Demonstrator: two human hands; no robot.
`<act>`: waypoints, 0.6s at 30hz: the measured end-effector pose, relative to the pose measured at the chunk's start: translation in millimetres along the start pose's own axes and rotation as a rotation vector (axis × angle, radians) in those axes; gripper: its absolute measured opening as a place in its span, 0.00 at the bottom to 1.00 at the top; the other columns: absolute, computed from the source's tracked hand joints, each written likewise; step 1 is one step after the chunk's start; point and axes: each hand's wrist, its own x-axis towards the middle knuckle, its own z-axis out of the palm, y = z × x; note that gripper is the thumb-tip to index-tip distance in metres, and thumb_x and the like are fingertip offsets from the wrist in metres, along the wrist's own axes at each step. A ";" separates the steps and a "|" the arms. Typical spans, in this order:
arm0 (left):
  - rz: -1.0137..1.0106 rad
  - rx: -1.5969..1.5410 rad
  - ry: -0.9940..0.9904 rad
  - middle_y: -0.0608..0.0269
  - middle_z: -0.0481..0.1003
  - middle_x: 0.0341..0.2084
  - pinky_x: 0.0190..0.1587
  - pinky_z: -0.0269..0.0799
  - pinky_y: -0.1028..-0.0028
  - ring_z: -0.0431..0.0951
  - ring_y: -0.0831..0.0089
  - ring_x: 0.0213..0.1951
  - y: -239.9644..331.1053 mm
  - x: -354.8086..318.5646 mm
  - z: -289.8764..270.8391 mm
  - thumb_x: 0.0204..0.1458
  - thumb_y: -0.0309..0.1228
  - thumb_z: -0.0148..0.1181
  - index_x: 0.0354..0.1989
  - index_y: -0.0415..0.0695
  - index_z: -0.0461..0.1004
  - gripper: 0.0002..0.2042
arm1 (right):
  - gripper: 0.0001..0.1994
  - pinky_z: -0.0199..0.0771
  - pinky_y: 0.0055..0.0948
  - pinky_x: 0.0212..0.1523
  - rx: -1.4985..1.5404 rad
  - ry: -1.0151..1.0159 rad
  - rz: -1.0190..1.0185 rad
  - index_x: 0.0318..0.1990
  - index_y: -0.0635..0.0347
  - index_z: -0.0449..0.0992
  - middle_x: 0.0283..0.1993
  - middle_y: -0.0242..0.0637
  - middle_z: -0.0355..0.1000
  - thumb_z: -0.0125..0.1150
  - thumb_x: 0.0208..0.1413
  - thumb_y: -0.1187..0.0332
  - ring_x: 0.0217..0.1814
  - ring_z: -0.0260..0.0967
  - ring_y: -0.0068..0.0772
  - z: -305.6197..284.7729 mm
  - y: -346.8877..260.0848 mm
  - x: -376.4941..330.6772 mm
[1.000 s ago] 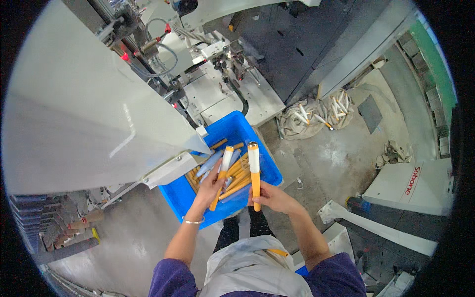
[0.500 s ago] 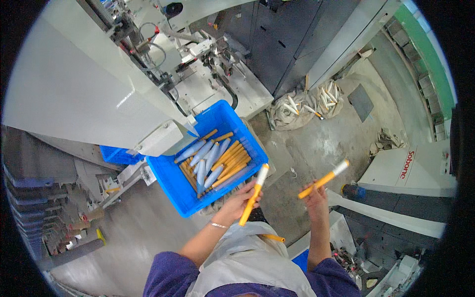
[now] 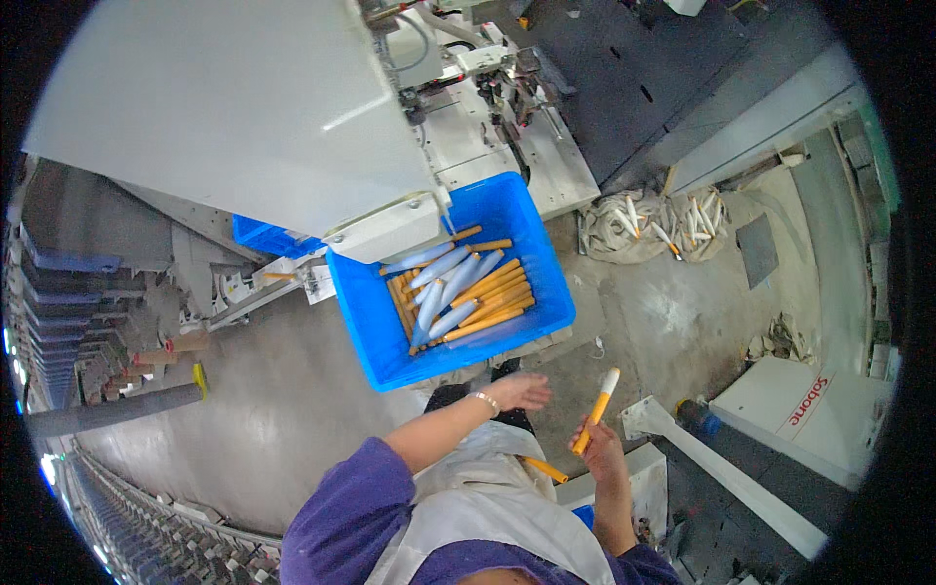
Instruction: The person walks through a textile factory, picks up white and blue spools from blue bins, and sorts them by color into separate bins. The person handles spools one at a time and in small groups, placing them into designated bins.
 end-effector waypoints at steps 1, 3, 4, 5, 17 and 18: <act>0.049 0.089 -0.113 0.49 0.68 0.53 0.52 0.72 0.64 0.70 0.61 0.54 -3.5 -26.6 8.6 0.56 0.45 0.57 0.59 0.40 0.58 0.29 | 0.11 0.76 0.34 0.37 -0.246 -0.013 0.058 0.47 0.65 0.67 0.35 0.39 0.70 0.52 0.61 0.68 0.35 0.71 0.32 12.2 5.5 -0.8; 0.238 0.162 -0.089 0.52 0.70 0.52 0.53 0.70 0.68 0.70 0.64 0.54 -12.4 -79.2 29.9 0.58 0.44 0.55 0.58 0.39 0.58 0.27 | 0.12 0.76 0.34 0.36 -0.675 -0.077 0.095 0.48 0.65 0.66 0.35 0.39 0.71 0.53 0.60 0.68 0.37 0.73 0.31 40.3 12.8 0.6; 0.285 0.147 -0.053 0.53 0.71 0.50 0.52 0.71 0.68 0.72 0.65 0.52 -13.3 -100.7 41.3 0.59 0.43 0.54 0.57 0.39 0.58 0.25 | 0.14 0.75 0.32 0.40 -0.862 -0.229 0.191 0.49 0.65 0.65 0.37 0.38 0.72 0.54 0.61 0.66 0.41 0.73 0.30 57.0 17.0 2.9; 0.375 0.137 -0.033 0.53 0.72 0.48 0.51 0.72 0.69 0.74 0.67 0.50 -14.0 -122.0 52.1 0.59 0.41 0.53 0.57 0.39 0.58 0.24 | 0.15 0.74 0.31 0.42 -0.971 -0.402 0.118 0.51 0.65 0.64 0.39 0.38 0.72 0.54 0.61 0.66 0.42 0.73 0.30 74.5 21.9 3.9; 1.248 -0.087 0.458 0.61 0.72 0.29 0.25 0.72 0.72 0.73 0.71 0.24 259.0 -404.6 -112.1 0.60 0.42 0.51 0.43 0.42 0.67 0.15 | 0.19 0.72 0.29 0.50 -1.019 -0.491 -0.020 0.59 0.64 0.64 0.49 0.42 0.72 0.52 0.62 0.67 0.50 0.71 0.32 178.3 11.3 24.6; 1.209 -0.098 0.539 0.58 0.73 0.33 0.30 0.73 0.70 0.74 0.68 0.29 286.7 -411.6 -131.6 0.59 0.42 0.53 0.46 0.40 0.66 0.17 | 0.18 0.73 0.29 0.49 -1.026 -0.494 -0.075 0.58 0.65 0.65 0.47 0.42 0.73 0.52 0.62 0.67 0.48 0.71 0.31 177.7 10.8 24.3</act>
